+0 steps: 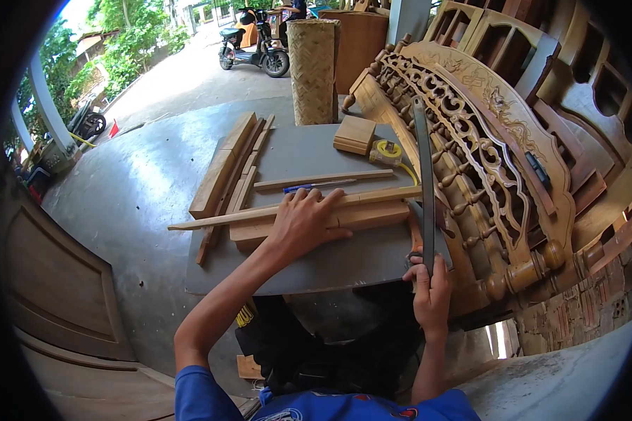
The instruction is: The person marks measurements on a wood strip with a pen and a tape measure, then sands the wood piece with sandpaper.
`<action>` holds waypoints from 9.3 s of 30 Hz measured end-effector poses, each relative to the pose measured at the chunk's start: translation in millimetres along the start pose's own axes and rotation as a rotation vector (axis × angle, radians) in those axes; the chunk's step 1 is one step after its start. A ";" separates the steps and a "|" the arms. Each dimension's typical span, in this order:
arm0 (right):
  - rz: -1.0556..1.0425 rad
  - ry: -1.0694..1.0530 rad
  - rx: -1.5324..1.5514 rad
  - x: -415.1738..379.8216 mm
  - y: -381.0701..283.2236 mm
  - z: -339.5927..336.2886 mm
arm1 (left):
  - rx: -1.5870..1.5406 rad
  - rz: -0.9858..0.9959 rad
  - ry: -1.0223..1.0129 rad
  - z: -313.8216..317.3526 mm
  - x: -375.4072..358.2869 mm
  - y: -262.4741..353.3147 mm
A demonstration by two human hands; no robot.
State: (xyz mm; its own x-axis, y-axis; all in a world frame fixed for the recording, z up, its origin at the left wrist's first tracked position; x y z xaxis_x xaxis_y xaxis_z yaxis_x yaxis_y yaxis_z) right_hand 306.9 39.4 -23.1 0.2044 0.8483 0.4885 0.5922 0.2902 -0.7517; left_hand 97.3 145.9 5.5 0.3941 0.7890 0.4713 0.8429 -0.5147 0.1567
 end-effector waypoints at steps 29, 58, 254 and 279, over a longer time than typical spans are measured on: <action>-0.168 0.210 -0.145 87.3 -1.6 -33.7 | 0.061 -0.015 0.124 14.6 28.3 -9.8; -0.129 -0.112 -0.156 118.1 -16.2 86.4 | -0.442 -0.035 0.233 16.5 60.9 -17.0; -0.217 -0.256 -0.555 92.6 -54.5 118.5 | -0.191 -0.188 0.361 12.6 45.6 -38.3; 0.010 -0.432 -0.606 1.4 -73.9 36.0 | -0.197 -0.161 0.393 16.9 51.7 -44.6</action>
State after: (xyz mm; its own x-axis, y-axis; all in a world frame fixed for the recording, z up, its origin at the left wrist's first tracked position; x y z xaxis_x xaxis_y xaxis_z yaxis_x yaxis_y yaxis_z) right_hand 235.4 35.1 17.1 -0.0385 0.9844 0.1715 0.9435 0.0923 -0.3182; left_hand 86.2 215.3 8.2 0.0636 0.6969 0.7143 0.7815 -0.4799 0.3987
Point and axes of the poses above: each hand's wrist, its own x-axis towards the middle knuckle, its own z-axis out of the palm, y = z × x, the point moved 6 cm from there along x, towards the middle knuckle, and after that the axes turned 8 degrees about y, right-handed, at the moved point
